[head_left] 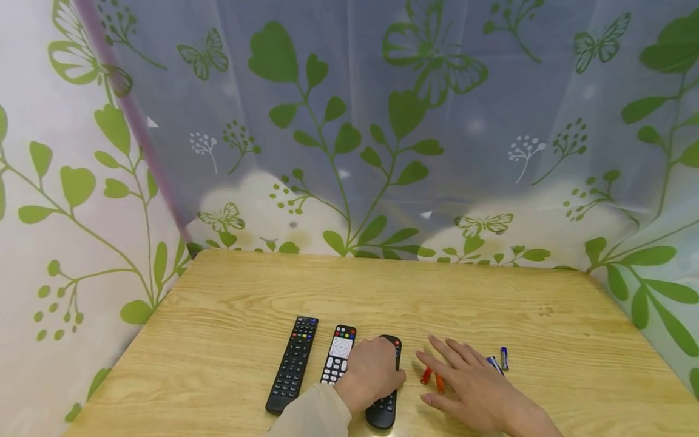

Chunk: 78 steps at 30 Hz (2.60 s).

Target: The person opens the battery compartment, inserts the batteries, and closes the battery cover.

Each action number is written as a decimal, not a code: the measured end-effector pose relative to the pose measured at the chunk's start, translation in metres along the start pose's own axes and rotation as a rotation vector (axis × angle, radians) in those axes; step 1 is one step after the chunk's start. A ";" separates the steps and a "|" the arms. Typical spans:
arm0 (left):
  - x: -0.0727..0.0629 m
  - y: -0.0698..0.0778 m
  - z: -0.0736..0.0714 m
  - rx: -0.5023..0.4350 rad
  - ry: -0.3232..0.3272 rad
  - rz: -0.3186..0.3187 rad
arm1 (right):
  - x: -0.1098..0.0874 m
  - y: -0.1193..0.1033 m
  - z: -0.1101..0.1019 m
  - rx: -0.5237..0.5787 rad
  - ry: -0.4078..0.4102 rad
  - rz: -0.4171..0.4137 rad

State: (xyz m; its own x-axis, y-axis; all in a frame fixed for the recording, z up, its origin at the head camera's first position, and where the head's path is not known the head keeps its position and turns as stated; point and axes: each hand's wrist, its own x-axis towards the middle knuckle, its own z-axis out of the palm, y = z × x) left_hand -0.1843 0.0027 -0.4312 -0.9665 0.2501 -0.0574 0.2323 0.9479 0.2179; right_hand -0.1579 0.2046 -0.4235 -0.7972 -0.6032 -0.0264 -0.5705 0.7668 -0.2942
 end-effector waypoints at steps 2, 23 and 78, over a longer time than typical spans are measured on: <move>0.000 -0.001 0.000 -0.015 -0.004 0.006 | 0.001 0.000 0.001 0.009 -0.006 -0.006; 0.006 -0.035 -0.012 -0.366 -0.062 0.032 | -0.003 -0.001 -0.010 0.066 -0.025 0.028; -0.008 -0.034 -0.036 -1.418 0.074 0.248 | 0.024 -0.080 -0.012 0.098 0.552 -0.145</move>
State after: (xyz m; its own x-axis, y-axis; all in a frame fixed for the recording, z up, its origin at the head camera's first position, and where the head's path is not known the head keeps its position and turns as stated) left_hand -0.1883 -0.0387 -0.4032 -0.9316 0.3237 0.1654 0.1329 -0.1204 0.9838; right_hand -0.1339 0.1309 -0.3895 -0.7121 -0.4770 0.5152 -0.6818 0.6447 -0.3456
